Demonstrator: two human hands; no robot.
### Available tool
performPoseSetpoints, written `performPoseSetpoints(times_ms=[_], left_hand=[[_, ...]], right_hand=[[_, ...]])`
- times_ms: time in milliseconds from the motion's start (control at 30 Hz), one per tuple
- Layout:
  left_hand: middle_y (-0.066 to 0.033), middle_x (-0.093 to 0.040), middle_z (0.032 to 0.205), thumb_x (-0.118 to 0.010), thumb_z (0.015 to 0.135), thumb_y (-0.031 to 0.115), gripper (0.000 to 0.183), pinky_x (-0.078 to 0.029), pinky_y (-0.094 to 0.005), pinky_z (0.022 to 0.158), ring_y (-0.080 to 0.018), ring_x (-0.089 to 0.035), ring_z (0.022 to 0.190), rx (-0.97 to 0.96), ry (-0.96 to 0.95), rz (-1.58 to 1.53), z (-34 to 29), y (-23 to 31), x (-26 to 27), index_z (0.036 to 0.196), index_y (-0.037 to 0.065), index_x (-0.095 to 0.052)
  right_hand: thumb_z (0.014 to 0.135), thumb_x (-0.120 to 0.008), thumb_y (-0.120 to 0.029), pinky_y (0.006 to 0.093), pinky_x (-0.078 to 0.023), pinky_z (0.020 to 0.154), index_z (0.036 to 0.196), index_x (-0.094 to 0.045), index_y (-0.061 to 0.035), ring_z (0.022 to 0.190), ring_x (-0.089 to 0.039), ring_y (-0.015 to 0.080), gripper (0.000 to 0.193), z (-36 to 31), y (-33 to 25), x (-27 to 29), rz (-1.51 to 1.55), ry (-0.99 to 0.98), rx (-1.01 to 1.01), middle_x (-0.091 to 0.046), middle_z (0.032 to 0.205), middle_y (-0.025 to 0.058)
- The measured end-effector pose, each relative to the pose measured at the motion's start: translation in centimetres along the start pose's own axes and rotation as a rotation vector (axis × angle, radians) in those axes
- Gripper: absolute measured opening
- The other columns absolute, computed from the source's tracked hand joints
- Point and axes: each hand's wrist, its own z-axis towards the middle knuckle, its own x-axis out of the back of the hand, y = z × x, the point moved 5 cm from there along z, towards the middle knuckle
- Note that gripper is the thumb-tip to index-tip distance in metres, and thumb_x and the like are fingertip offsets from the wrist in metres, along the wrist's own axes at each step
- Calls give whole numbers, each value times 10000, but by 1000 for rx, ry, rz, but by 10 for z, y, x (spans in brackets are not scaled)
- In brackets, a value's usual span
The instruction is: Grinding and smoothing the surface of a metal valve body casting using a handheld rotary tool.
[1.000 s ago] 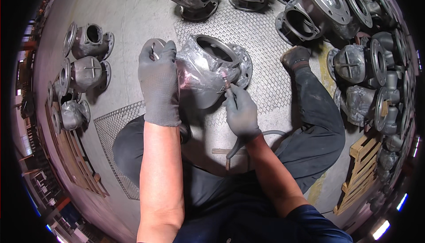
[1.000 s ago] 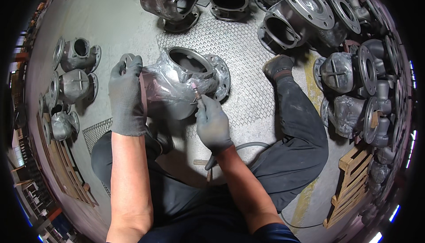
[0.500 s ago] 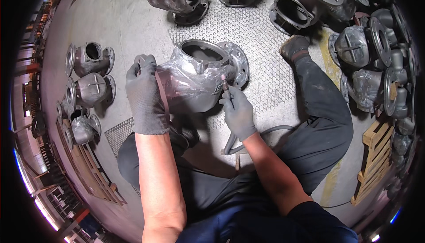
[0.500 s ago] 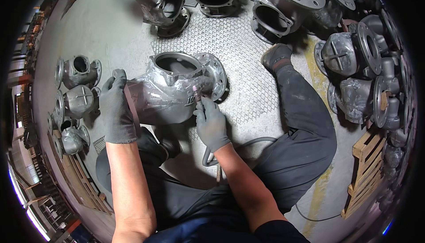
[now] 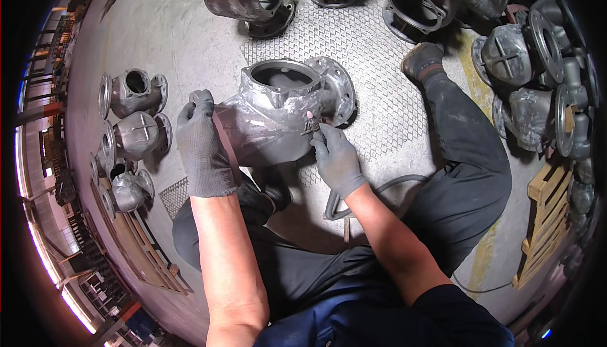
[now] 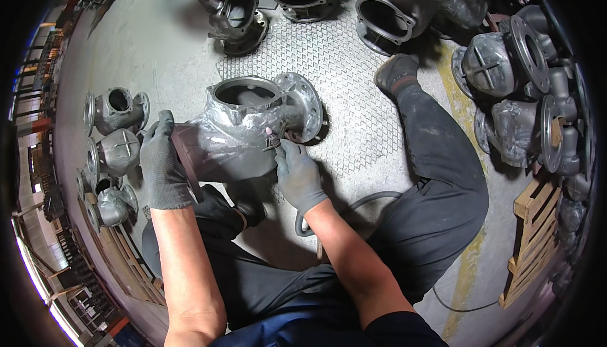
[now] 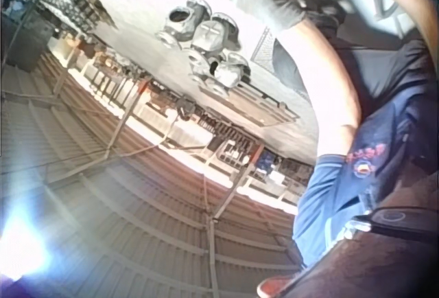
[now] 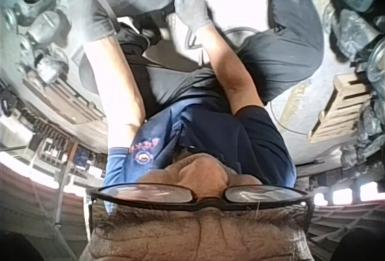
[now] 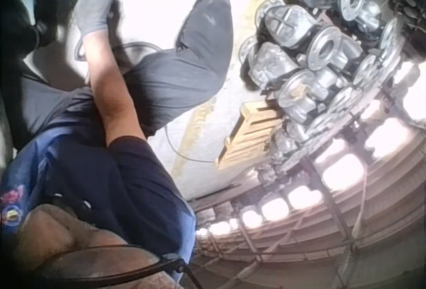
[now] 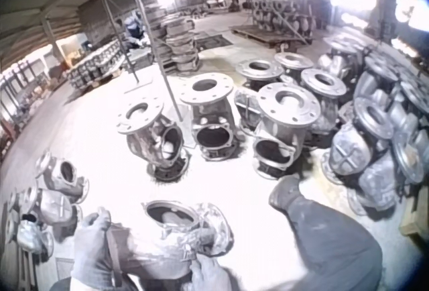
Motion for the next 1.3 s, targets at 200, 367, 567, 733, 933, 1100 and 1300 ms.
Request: performPoseSetpoints(times_ms=[200,367,567,733,933,1100,1300], left_hand=[[-192,-676,1301,-746,1002,336,656,-524,-356,981,-235,-657,1121,0,18,70,8,-5,5,1438,-115,-554],[-211,-667,1344,-751,995,341,684,-518,-362,1017,-251,-660,1159,-13,-33,25,12,-10,5,1458,-116,-541],[-100,-726,968,-773,1003,379,497,-541,-300,679,-158,-671,779,-74,88,-8,19,-17,9,1226,-60,-709],[-179,-678,1265,-748,998,345,651,-540,-352,933,-234,-660,1068,25,-52,12,10,-8,4,1424,-111,-562],[-181,-684,1263,-758,985,380,683,-541,-359,937,-235,-663,1079,2,-16,39,10,-8,7,1420,-112,-570],[-111,-728,1039,-776,1000,357,503,-556,-308,748,-174,-686,855,-83,76,65,17,-12,7,1253,-69,-693],[-111,-730,1040,-786,992,311,465,-558,-312,765,-181,-688,863,-78,57,84,20,-12,11,1254,-61,-695]], right_hand=[[1007,-614,-107,542,-534,919,1341,-567,13,1067,-633,499,358,-4,0,-2,-34,-34,-22,-652,1178,294],[1012,-599,-109,552,-539,916,1348,-558,17,1064,-636,505,362,-2,8,2,-102,-23,-12,-648,1175,295],[1006,-584,-91,564,-566,847,1366,-546,-20,1005,-666,508,369,3,2,8,-106,-64,40,-642,1204,291],[993,-574,-53,559,-574,834,1345,-540,-50,989,-666,506,354,16,-3,12,-241,-205,25,-634,1222,274],[990,-581,-70,554,-569,864,1329,-542,-43,1035,-656,492,342,14,-3,10,-201,-181,22,-629,1217,270],[993,-583,-76,533,-542,946,1370,-515,45,1122,-625,469,402,17,18,12,-162,-127,-86,-622,1238,292],[1030,-560,-151,512,-513,1026,1333,-564,86,1165,-625,467,385,23,-2,22,-75,-192,-131,-636,1261,310]])
